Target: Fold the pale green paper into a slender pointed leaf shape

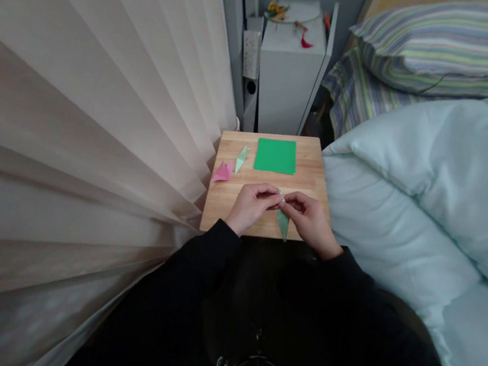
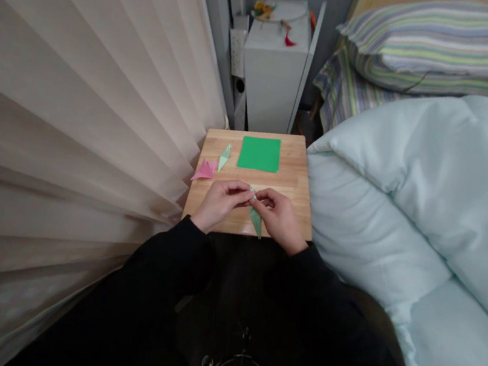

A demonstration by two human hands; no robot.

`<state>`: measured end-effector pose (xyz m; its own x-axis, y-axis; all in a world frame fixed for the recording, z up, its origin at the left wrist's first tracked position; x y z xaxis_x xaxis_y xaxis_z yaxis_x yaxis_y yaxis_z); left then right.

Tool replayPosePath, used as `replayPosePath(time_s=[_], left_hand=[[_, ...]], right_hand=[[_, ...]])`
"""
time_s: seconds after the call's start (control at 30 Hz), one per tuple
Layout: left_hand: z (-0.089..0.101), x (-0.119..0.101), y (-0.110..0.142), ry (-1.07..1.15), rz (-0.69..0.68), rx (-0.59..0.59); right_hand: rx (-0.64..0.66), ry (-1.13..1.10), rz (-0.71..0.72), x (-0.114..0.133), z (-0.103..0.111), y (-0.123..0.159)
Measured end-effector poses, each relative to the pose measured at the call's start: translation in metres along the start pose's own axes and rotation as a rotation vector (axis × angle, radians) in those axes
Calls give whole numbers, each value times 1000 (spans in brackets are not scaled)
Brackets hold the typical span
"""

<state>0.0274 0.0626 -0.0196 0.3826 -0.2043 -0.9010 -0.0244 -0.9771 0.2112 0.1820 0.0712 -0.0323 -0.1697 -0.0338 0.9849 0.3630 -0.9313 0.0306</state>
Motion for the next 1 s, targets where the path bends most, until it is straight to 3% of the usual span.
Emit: replayPosePath(time_s=[0.33,0.6,1.0], left_hand=[[5,0,1,-141,15,32],[19,0,-2,-228,-57,-43],[37,3,1,-369,-106,-75]], right_hand=[[21,-23,-16,-7,-1,0],[47,-68,-17,-9,-17,-18],[113,-129,-199,-22,-34,-18]])
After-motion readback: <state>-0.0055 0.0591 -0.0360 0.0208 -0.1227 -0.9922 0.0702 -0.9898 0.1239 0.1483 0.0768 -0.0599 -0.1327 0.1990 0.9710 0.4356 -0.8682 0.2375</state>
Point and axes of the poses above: each hand's wrist, its own y-axis away from the middle knuckle, its own z-axis out of the back of the hand, x = y × z, the point moved 3 cm from there along -y, towards the middle knuckle, and after that the axes turned 7 degrees about y, right-handed, at the moved point
